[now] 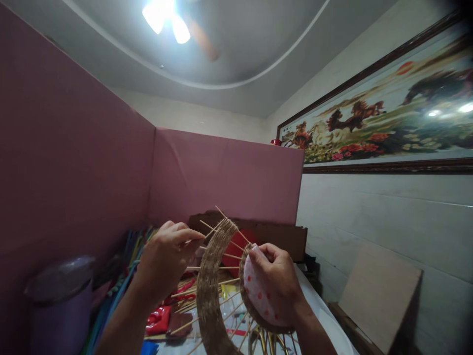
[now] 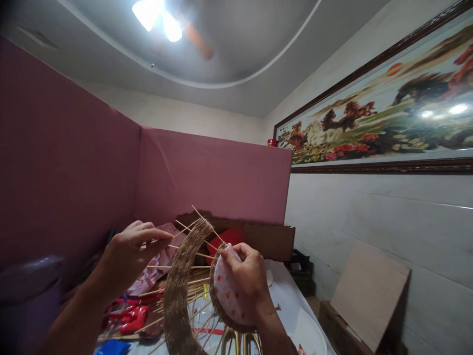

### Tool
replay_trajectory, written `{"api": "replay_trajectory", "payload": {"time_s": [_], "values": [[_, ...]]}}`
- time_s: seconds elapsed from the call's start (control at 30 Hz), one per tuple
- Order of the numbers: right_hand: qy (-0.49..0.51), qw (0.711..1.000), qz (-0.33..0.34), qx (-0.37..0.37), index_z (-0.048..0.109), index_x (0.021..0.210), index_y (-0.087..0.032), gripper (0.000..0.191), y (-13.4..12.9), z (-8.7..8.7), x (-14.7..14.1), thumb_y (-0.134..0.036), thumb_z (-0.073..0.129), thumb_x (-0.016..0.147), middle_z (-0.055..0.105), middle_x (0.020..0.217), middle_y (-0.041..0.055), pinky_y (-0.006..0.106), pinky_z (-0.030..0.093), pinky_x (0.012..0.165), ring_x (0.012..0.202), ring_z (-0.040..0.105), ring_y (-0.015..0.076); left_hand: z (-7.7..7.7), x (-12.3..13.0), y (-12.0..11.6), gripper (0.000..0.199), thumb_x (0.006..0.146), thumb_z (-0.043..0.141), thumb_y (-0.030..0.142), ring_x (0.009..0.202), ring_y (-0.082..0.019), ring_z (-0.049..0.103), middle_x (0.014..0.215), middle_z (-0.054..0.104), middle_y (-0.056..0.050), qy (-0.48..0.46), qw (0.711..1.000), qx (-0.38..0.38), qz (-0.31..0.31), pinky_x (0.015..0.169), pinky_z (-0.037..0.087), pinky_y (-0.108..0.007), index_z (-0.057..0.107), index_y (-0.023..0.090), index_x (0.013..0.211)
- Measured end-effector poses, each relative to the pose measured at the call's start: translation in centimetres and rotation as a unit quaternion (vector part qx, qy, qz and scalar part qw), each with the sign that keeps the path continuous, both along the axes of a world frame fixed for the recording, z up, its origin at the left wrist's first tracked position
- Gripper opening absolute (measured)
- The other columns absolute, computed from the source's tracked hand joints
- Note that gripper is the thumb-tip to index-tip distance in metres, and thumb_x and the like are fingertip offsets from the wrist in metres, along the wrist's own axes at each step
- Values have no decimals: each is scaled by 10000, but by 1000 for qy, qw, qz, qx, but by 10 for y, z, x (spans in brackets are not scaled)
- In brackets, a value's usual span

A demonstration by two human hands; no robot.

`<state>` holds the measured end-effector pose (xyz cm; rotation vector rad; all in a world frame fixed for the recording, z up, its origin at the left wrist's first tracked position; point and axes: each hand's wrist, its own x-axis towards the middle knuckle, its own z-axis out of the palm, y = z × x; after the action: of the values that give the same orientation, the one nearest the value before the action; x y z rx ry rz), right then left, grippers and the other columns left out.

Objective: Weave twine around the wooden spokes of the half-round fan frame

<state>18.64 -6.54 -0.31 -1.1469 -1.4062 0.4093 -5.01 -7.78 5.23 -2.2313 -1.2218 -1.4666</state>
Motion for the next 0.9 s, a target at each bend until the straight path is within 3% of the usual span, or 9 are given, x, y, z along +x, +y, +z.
{"api": "replay_trajectory", "payload": {"time_s": [0.23, 0.43, 0.63, 0.77, 0.9], "values": [[-10, 1000, 3, -2, 618, 681, -165, 353, -1, 1, -1, -515, 580, 702, 627, 635, 26, 253, 377, 542, 589, 522, 158, -1, 9, -6, 153, 785, 572, 297, 659, -161, 455, 576, 556, 3, 42, 998, -1, -42, 574, 343, -264, 706, 280, 712], [-35, 999, -14, -6, 605, 682, -167, 367, 0, 1, -2, -529, 562, 714, 615, 628, 21, 252, 370, 541, 586, 511, 154, -3, 21, -9, 163, 784, 571, 235, 677, -166, 460, 603, 554, -12, 88, 995, 3, -39, 597, 366, -276, 716, 279, 724], [-24, 1000, 7, -10, 597, 678, -168, 330, -4, 3, -6, -493, 570, 724, 627, 646, 12, 240, 380, 562, 614, 523, 151, -7, 32, -9, 170, 781, 573, 203, 708, -166, 468, 643, 596, -9, 97, 991, -11, -90, 615, 378, -278, 714, 280, 727], [-30, 1000, 2, -3, 595, 676, -169, 333, -3, 2, -5, -499, 574, 721, 621, 642, 10, 238, 372, 556, 615, 519, 151, -6, 29, -8, 175, 774, 578, 179, 681, -156, 457, 606, 578, 3, 90, 992, -3, -92, 603, 372, -269, 711, 275, 713], [-7, 1000, 5, -5, 587, 674, -164, 350, 0, -1, -4, -510, 568, 724, 597, 628, 9, 235, 364, 532, 584, 488, 138, -2, 15, -8, 144, 751, 604, 192, 653, -154, 450, 556, 557, 10, 59, 997, 11, -55, 579, 364, -256, 709, 275, 701]]}}
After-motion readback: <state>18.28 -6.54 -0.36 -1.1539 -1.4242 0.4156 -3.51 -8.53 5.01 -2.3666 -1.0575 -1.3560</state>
